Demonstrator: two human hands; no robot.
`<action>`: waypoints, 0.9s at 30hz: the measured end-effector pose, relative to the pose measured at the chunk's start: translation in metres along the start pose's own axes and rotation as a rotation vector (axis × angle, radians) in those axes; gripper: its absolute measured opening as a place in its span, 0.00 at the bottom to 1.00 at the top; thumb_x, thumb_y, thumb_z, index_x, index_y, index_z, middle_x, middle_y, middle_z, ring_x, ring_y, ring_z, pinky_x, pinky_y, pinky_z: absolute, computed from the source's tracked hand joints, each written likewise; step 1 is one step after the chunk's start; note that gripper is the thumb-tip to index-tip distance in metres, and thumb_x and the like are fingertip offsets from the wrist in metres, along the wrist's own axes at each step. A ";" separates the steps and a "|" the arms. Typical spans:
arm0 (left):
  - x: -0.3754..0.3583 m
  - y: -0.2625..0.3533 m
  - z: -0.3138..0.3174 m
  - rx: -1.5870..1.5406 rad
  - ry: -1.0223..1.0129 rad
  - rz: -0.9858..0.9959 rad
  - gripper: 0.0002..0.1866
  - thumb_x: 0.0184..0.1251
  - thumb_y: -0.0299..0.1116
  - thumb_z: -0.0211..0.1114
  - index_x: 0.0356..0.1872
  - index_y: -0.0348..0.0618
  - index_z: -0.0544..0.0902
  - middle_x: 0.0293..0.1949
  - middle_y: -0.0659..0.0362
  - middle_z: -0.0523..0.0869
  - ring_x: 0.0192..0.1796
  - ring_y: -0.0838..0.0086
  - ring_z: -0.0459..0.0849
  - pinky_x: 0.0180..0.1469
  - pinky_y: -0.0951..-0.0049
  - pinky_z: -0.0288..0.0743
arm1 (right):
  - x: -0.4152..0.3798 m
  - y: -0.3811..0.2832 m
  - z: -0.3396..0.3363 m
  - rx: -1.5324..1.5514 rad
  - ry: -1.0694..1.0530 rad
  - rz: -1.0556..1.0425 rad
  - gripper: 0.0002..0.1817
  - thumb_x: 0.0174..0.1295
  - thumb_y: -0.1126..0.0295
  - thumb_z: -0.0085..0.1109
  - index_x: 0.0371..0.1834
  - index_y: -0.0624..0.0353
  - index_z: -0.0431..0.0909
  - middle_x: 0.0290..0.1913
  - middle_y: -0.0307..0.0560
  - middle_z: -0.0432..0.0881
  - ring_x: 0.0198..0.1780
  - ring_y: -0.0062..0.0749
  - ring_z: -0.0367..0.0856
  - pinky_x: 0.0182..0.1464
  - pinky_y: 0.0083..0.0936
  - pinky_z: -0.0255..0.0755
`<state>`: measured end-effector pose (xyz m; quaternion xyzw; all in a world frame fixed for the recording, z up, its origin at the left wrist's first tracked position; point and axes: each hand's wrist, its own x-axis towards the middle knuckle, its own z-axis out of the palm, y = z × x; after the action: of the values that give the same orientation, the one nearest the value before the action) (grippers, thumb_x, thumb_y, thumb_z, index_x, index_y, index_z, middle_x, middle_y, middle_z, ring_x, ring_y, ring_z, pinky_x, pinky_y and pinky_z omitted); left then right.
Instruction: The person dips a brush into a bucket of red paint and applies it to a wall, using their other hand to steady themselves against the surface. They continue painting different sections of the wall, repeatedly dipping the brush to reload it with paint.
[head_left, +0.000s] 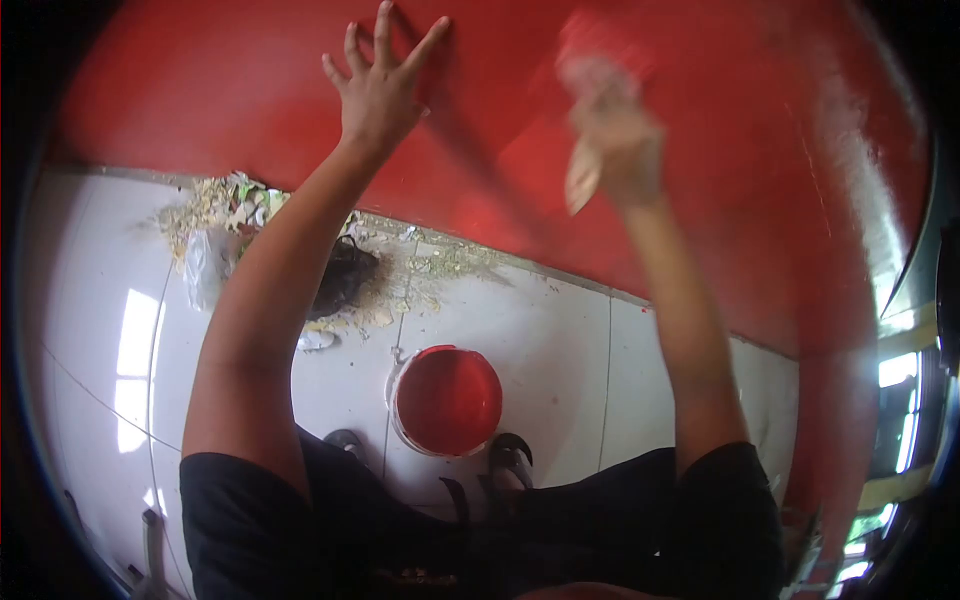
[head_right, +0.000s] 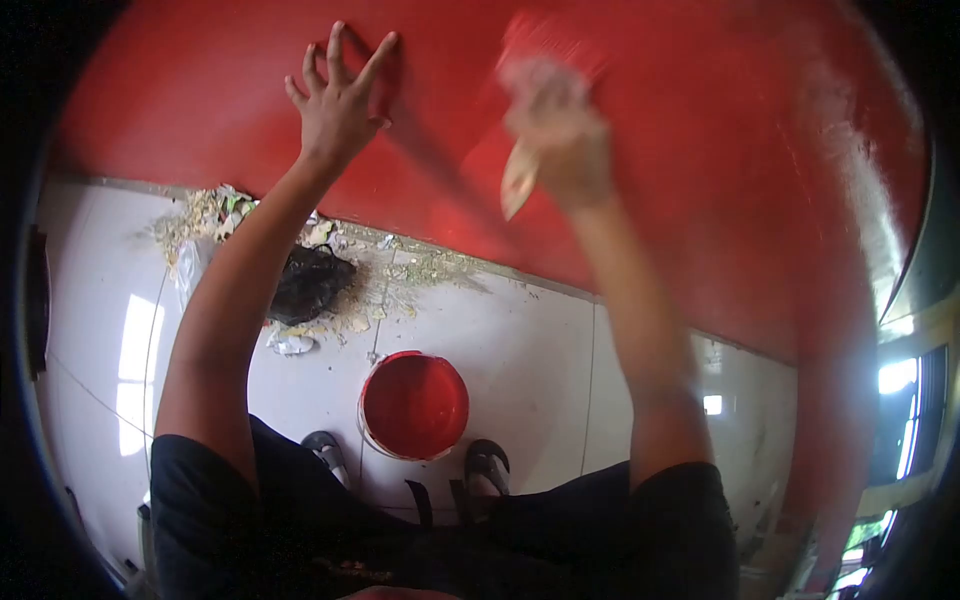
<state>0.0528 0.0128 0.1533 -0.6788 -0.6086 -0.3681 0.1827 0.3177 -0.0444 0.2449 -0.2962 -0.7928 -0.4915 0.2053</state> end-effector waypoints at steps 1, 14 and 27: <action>0.000 0.000 0.002 0.002 -0.003 -0.018 0.64 0.42 0.43 0.85 0.78 0.93 0.50 0.83 0.54 0.42 0.77 0.34 0.52 0.65 0.21 0.61 | -0.023 -0.034 0.017 0.040 -0.071 0.007 0.05 0.53 0.64 0.60 0.31 0.47 0.82 0.50 0.48 0.86 0.46 0.48 0.87 0.36 0.28 0.85; 0.004 -0.004 -0.020 0.005 -0.147 0.001 0.63 0.41 0.45 0.86 0.80 0.82 0.54 0.81 0.46 0.41 0.78 0.37 0.50 0.71 0.25 0.53 | 0.086 0.082 -0.061 0.091 0.082 -0.069 0.04 0.65 0.71 0.67 0.39 0.58 0.87 0.33 0.38 0.88 0.37 0.25 0.90 0.38 0.16 0.86; 0.001 -0.002 -0.026 0.030 -0.160 0.001 0.65 0.41 0.45 0.86 0.81 0.82 0.50 0.82 0.46 0.40 0.78 0.36 0.51 0.71 0.24 0.54 | -0.191 -0.160 0.040 0.661 -0.891 -0.010 0.11 0.53 0.61 0.62 0.38 0.49 0.84 0.62 0.44 0.81 0.61 0.41 0.82 0.51 0.38 0.84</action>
<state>0.0441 -0.0041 0.1705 -0.7033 -0.6265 -0.3036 0.1439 0.3503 -0.1144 0.0050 -0.3917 -0.9163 -0.0448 -0.0701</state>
